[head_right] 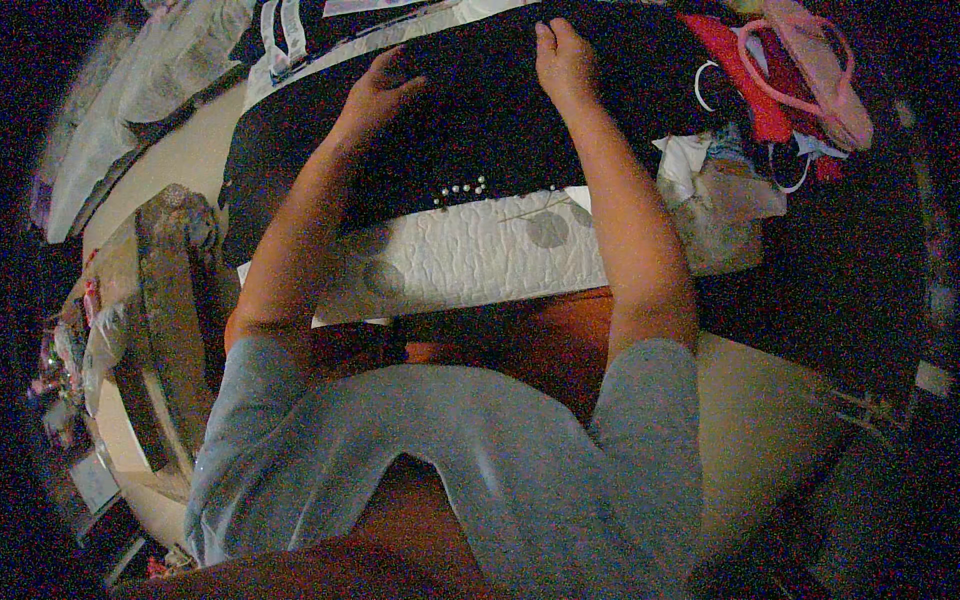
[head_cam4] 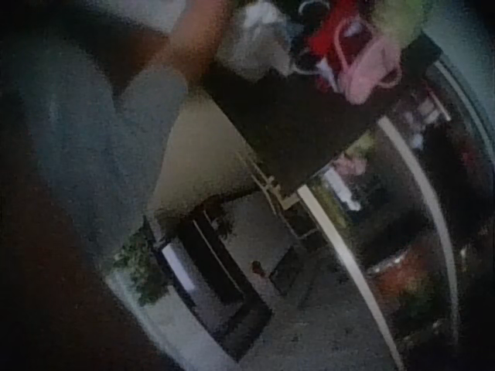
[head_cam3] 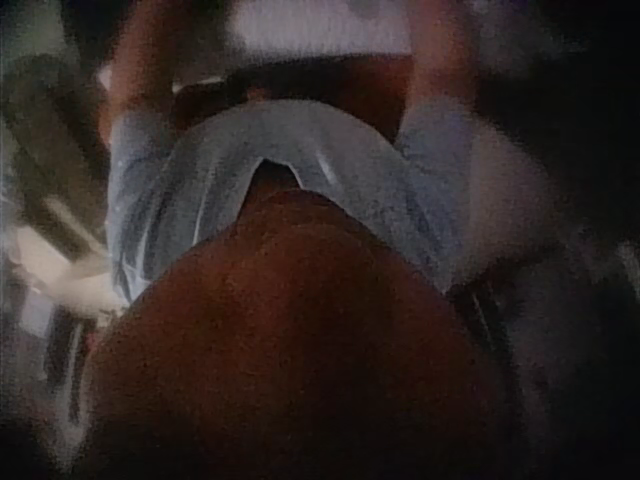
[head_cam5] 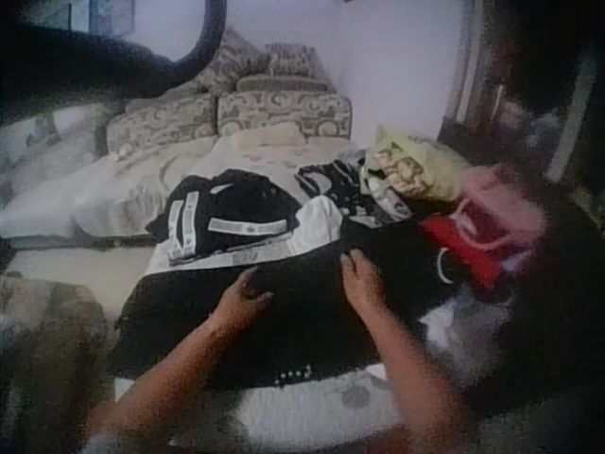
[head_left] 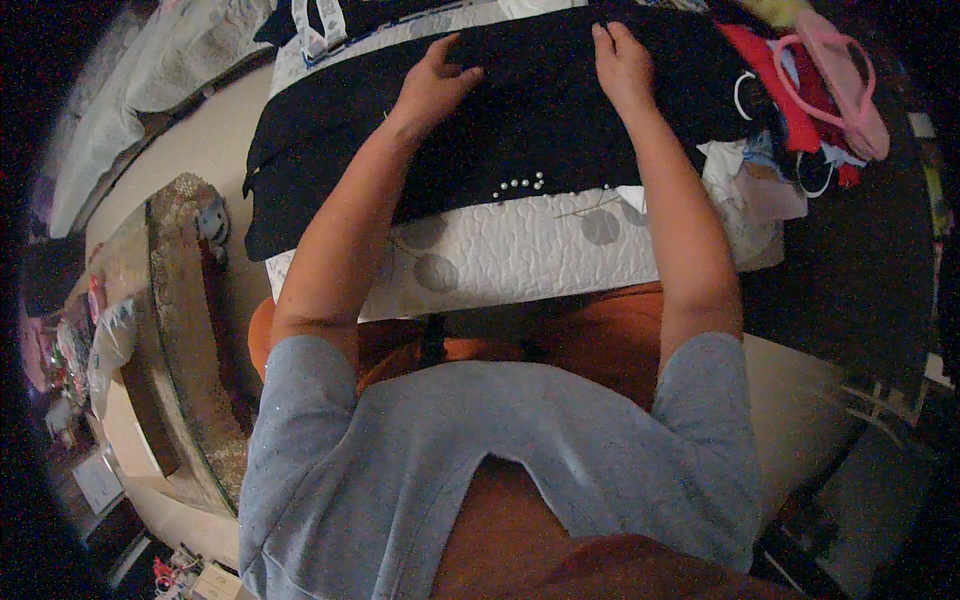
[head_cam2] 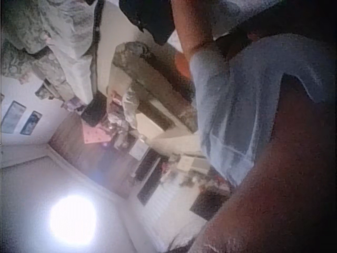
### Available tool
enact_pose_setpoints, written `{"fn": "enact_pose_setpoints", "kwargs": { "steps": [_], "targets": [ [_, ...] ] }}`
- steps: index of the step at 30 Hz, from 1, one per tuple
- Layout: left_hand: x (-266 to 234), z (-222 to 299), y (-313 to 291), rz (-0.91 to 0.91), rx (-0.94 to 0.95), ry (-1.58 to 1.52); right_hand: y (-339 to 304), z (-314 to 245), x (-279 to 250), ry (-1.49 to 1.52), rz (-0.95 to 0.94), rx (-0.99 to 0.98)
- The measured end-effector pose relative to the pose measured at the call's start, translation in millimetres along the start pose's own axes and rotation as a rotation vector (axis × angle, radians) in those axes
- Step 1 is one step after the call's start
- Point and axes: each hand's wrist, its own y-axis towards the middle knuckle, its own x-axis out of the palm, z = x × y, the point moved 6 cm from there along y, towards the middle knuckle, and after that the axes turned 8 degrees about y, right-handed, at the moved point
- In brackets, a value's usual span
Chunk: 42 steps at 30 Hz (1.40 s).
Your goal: The person sits cross-legged on the floor and folds a black t-shirt with a white graphic design. They smooth the fabric, fold the sleeves and sides inward, and then fold the shirt in half to create a neat stack.
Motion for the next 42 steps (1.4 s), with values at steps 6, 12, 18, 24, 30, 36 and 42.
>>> {"fn": "enact_pose_setpoints", "kwargs": {
  "steps": [6, 12, 18, 24, 30, 36, 42],
  "targets": [
    [-4, 22, -13, -0.037, -0.011, 0.242, -5, -13, -1, -0.402, -0.201, 0.156],
    [27, 56, -46, 0.180, 0.558, 0.928, -28, -39, 1, -0.527, -0.174, -0.327],
    [20, 39, -60, 0.080, 0.473, 0.832, -53, -35, 16, -0.749, -0.375, -0.229],
    [-112, 3, -139, 0.424, 0.279, 0.224, -76, -106, 20, 0.049, -0.221, -0.211],
    [-235, -215, -224, 0.651, -0.799, -0.344, -126, -196, 120, 0.340, -0.482, -0.347],
    [-197, -227, -213, 0.209, -0.686, -1.107, -148, -257, 216, 0.234, -0.710, -0.416],
    [-219, -230, -204, 0.192, -0.514, -1.354, -138, -298, 278, 0.064, -0.607, -0.531]
  ]
}}
